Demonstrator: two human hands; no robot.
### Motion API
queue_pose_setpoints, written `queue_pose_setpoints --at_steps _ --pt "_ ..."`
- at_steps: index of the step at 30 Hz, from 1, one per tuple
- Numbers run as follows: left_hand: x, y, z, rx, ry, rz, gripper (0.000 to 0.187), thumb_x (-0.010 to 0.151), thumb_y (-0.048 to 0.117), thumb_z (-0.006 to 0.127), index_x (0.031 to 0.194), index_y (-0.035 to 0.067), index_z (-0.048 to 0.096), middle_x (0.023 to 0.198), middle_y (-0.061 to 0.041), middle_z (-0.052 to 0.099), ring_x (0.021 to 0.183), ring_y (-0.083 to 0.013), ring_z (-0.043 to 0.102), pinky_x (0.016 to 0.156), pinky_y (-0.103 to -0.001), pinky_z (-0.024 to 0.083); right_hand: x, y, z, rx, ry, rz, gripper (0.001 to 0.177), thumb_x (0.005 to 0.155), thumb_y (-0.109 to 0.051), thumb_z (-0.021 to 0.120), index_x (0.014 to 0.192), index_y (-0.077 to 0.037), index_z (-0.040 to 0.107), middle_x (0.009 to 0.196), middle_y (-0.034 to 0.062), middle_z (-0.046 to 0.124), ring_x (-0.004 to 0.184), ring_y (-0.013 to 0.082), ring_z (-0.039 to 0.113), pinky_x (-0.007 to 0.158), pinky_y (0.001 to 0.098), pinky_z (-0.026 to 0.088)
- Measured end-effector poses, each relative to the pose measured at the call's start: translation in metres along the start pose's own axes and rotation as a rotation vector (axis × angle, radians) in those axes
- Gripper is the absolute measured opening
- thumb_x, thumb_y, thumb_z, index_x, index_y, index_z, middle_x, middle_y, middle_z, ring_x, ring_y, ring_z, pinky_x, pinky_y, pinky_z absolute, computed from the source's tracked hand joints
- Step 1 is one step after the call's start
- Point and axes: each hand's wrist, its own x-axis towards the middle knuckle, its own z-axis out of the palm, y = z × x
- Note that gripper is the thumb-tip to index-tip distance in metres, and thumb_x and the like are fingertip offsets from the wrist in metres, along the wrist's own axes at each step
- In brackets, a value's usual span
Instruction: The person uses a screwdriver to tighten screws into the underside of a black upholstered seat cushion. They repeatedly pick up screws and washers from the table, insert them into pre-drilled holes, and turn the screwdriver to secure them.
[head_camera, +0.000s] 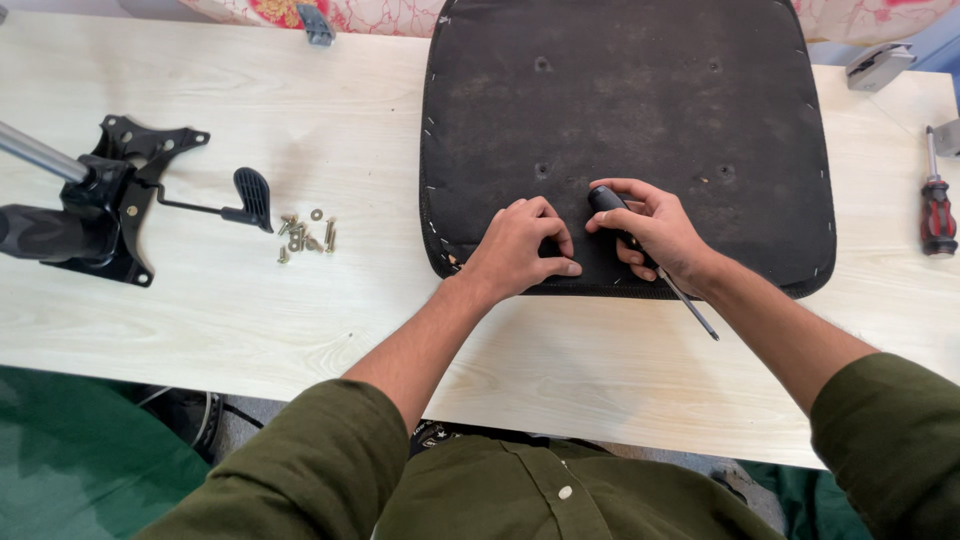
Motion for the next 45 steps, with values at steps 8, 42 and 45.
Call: queue_pose_setpoints --at_steps 8,42,45 --pt "0.003 0.013 -0.003 0.131 0.004 -0.077 0.045 0.066 0.043 0.093 0.066 0.011 0.062 0.088 -0.004 0.059 0.086 -0.0225 0.057 0.078 -0.039 0.05 0.0 -0.002 0.004 -0.013 0.035 0.017 0.058 0.084 -0.015 0.064 0.141 -0.006 0.055 0.089 0.0071 0.072 0.041 0.0034 0.044 0.028 0.0192 0.034" --pt "-0.002 0.007 -0.003 0.101 -0.005 0.008 0.03 0.076 0.036 0.088 0.08 0.013 0.07 0.096 -0.001 0.06 0.093 -0.0194 0.057 0.087 -0.038 0.049 -0.001 0.0 -0.003 0.051 -0.001 0.058 0.06 0.084 -0.015 0.067 0.142 -0.004 0.052 0.084 0.0057 0.07 0.042 0.0052 0.049 0.03 0.0201 0.039" --pt "-0.004 0.01 0.003 0.126 0.025 -0.023 0.034 0.074 0.039 0.088 0.072 0.012 0.069 0.092 -0.001 0.058 0.089 -0.019 0.055 0.083 -0.037 0.048 -0.001 0.001 -0.008 0.058 -0.042 0.033 0.06 0.086 -0.015 0.067 0.143 -0.004 0.052 0.085 0.007 0.068 0.043 0.0052 0.049 0.03 0.0202 0.039"
